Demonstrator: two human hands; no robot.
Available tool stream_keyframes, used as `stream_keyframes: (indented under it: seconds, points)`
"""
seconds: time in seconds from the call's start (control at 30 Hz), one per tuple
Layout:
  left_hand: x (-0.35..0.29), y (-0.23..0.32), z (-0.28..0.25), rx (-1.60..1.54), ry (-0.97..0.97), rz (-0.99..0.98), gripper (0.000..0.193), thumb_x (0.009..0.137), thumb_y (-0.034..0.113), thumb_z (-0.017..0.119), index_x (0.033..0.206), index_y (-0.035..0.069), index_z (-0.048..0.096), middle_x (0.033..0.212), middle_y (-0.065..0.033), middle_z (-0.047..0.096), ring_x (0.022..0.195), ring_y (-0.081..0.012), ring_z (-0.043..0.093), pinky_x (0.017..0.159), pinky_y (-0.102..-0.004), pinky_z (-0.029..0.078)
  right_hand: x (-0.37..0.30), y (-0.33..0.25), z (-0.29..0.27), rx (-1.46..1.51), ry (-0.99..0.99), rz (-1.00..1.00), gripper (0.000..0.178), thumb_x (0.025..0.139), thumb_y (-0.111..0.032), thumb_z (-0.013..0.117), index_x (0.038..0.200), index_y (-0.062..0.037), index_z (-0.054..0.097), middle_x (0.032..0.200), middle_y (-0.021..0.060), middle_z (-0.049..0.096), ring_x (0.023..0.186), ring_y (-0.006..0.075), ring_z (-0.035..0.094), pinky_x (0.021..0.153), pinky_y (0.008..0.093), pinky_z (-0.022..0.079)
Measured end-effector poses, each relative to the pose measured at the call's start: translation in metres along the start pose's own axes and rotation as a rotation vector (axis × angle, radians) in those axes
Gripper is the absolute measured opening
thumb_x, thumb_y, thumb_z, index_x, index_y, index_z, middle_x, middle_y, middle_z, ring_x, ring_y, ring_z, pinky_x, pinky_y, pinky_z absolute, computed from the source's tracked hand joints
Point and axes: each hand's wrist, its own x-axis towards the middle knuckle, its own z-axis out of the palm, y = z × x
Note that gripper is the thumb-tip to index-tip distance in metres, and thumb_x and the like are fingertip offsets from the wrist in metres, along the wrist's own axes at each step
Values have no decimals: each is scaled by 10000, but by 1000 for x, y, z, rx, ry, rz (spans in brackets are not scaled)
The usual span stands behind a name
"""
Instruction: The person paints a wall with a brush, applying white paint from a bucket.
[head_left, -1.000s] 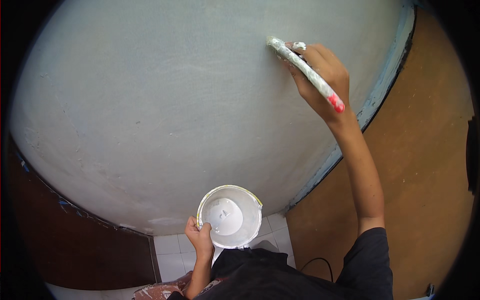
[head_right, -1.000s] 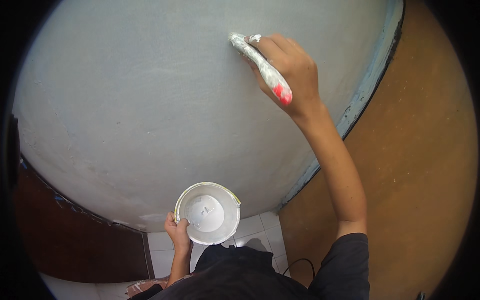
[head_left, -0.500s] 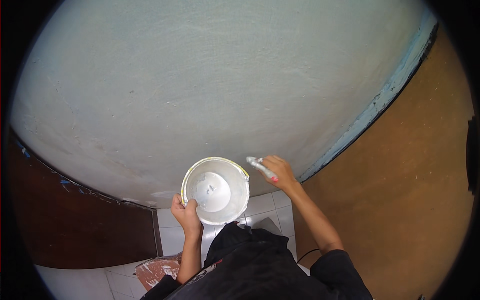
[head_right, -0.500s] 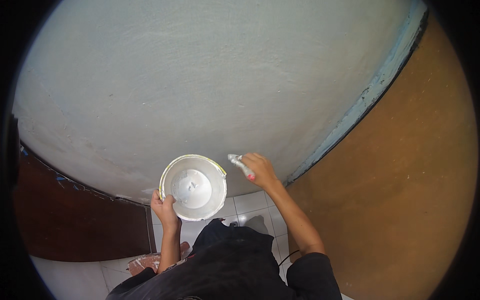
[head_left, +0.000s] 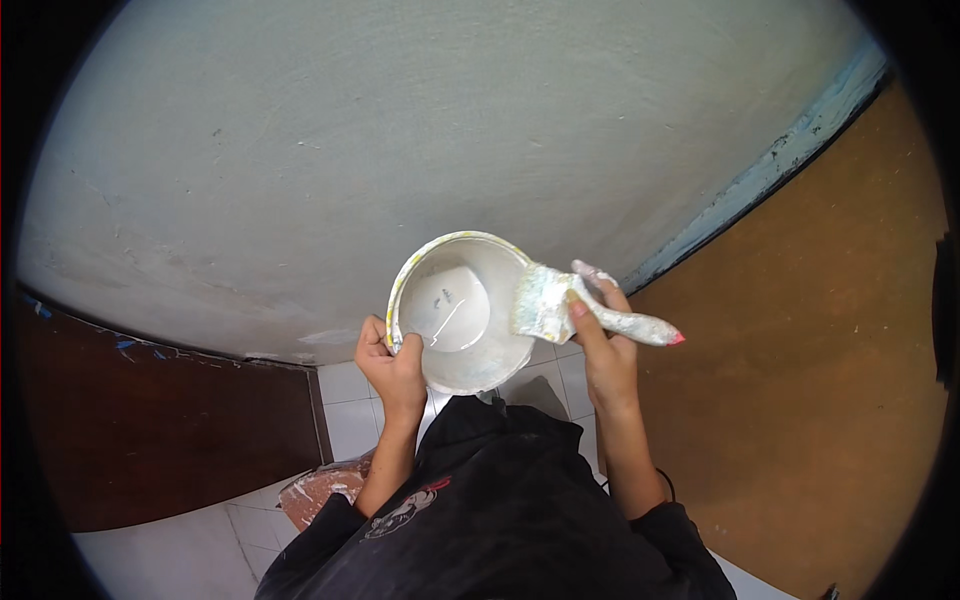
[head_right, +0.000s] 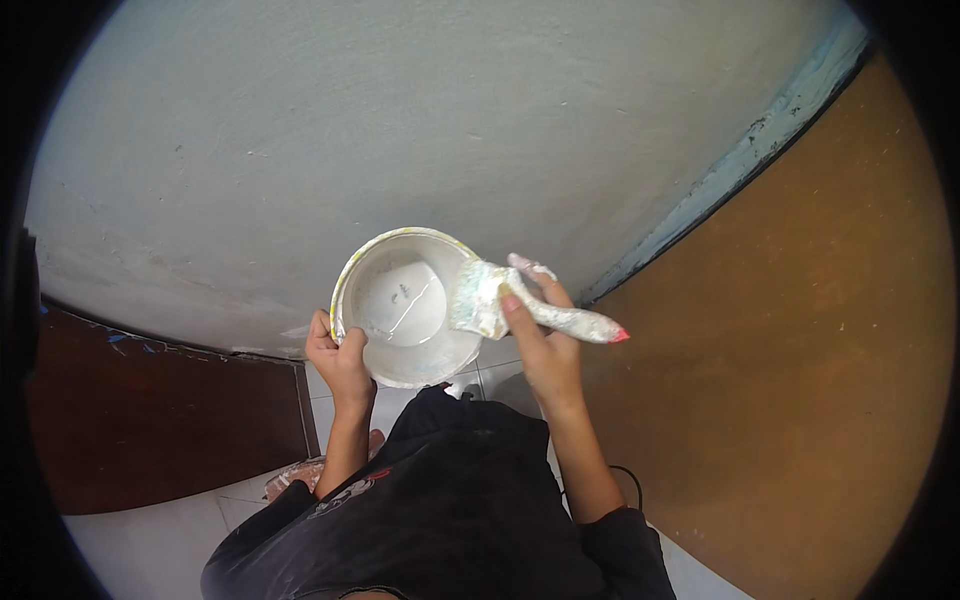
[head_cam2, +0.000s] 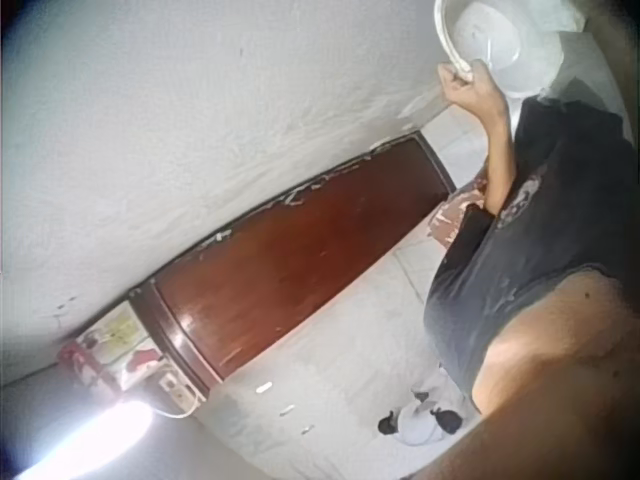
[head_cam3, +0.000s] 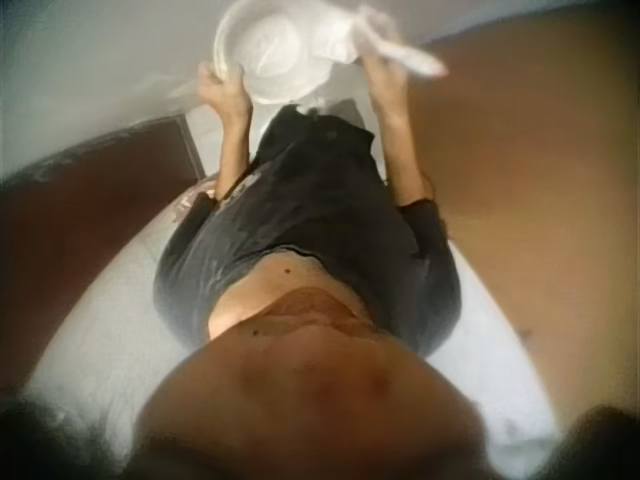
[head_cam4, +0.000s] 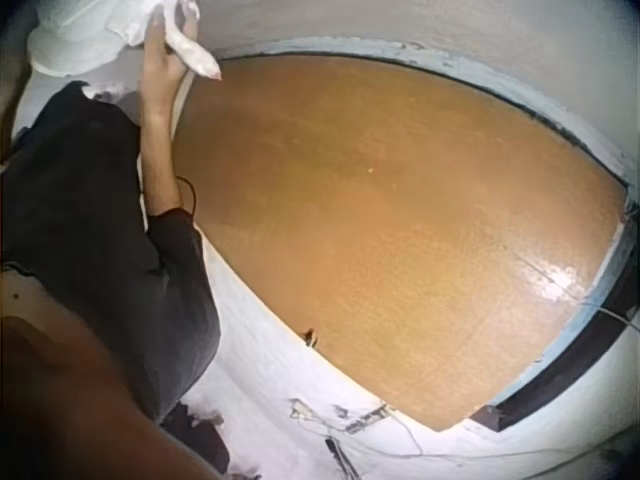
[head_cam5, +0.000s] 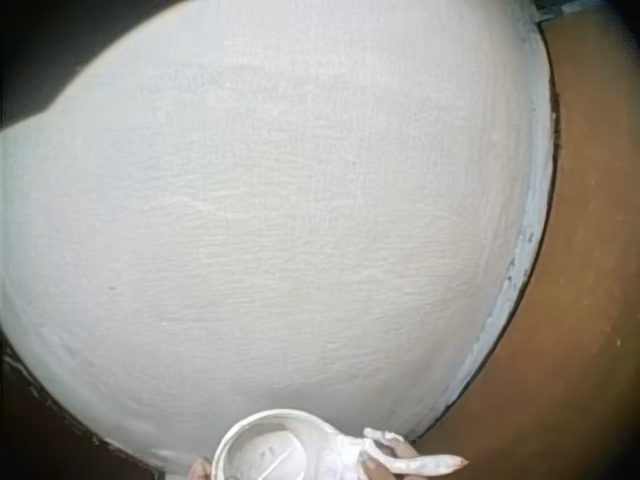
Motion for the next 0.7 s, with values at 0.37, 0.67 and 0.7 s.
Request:
stream_keyframes:
  seconds: [0.37, 0.67, 0.7]
  points:
    - [-25, 13, 42, -19, -173, 16, 275, 740, -81, 565, 699, 94, 357, 660, 68, 360, 613, -18, 302, 538, -222, 234, -25, -4, 14, -315, 5, -75, 399, 898, -123, 726, 1259, 1, 610, 958, 138, 731, 855, 161, 705, 760, 286, 542]
    - [-50, 11, 70, 46, -261, 67, 286, 705, -96, 563, 683, 80, 339, 662, 44, 376, 630, -27, 321, 543, -227, 242, -5, 7, -3, -684, 107, -287, 384, 825, -98, 763, 1192, -11, 697, 908, 160, 755, 769, 162, 738, 680, 293, 553]
    - [-52, 11, 73, 53, -264, 75, 288, 704, -94, 567, 681, 80, 339, 656, 46, 377, 624, -27, 320, 537, -229, 240, -4, 6, -6, -682, 107, -282, 384, 825, -98, 763, 1192, -11, 697, 908, 160, 755, 769, 162, 738, 680, 293, 553]
